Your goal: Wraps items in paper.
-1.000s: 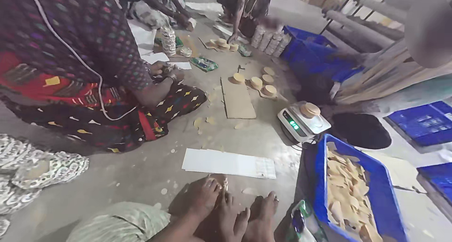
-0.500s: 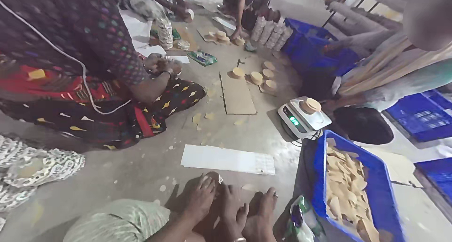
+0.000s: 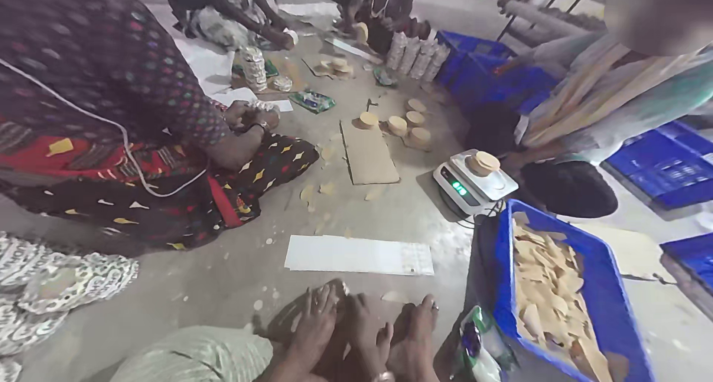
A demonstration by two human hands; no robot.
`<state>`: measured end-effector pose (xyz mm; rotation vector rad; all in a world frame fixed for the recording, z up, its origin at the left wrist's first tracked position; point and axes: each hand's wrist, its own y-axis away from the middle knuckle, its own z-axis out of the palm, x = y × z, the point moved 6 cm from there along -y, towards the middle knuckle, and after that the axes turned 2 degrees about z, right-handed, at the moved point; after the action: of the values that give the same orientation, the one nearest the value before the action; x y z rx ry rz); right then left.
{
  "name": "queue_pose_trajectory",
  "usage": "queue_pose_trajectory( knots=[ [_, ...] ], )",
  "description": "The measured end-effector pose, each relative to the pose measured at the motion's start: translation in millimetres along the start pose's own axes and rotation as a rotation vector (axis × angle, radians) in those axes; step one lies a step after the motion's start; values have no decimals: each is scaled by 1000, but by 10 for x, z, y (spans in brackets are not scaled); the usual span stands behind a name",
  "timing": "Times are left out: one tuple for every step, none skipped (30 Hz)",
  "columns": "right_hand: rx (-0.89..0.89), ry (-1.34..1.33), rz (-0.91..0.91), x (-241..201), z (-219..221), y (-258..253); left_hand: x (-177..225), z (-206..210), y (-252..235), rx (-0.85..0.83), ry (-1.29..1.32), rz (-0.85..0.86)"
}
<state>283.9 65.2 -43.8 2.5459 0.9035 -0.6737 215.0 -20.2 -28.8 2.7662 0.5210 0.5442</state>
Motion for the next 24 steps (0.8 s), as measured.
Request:
queue_pose_trajectory(
  knots=[
    [23, 65, -43, -61, 24, 183, 33, 25, 28, -3, -12, -22],
    [-6, 117, -50, -161, -1, 318, 56, 58, 48, 7, -18, -41],
    [-32, 132, -39, -206, -13, 361, 80, 78, 69, 19, -32, -47],
    [-42, 78, -2, -179, -23, 310, 104, 76, 84, 30, -52, -39],
    [-18, -20, 46, -86, -22, 161, 117, 61, 85, 6, -47, -25],
    [-50, -116, 109, 22, -22, -41, 118, 54, 69, -48, -23, -19],
    [-89, -202, 139, 95, -24, -252, 112, 57, 49, -80, -8, -19],
    [-132, -270, 130, 125, -9, -437, 98, 60, 32, -59, -19, -15],
    [-192, -304, 98, 109, 10, -561, 71, 40, 19, -54, -31, -15],
    [-218, -311, 48, 79, 22, -611, 37, 2, 11, -67, -28, -25],
    [-208, -275, 21, 47, 21, -582, -11, -47, 14, -100, -9, -56],
    [-159, -206, 17, 14, 4, -468, -63, -101, 27, -119, 19, -91],
    [-91, -128, 10, -12, 0, -291, -111, -129, 38, -118, 32, -113],
    [-25, -51, -18, -54, 35, -113, -152, -158, 40, -129, 32, -123],
    [28, 7, -69, -98, 104, 50, -176, -168, 48, -142, 43, -125],
    [-6, 44, -82, -115, 173, 184, -169, -142, 68, -147, 67, -126],
    [-28, 67, -88, -115, 205, 242, -152, -110, 77, -153, 84, -126],
    [-33, 38, -71, -104, 199, 201, -152, -85, 68, -158, 89, -122],
    [-54, -26, -15, -79, 150, 83, -154, -67, 48, -159, 94, -117],
    [-96, -108, 57, -33, 80, -82, -141, -58, 27, -156, 101, -105],
    [-124, -207, 77, 11, 41, -264, -127, -60, 16, -146, 102, -91],
    [-164, -286, 55, 20, 29, -434, -123, -78, 4, -128, 97, -75],
    [-206, -307, 12, 6, 34, -563, -125, -106, -10, -111, 89, -59],
    [-227, -293, -44, -35, 43, -617, -141, -131, -14, -103, 89, -43]
  ],
)
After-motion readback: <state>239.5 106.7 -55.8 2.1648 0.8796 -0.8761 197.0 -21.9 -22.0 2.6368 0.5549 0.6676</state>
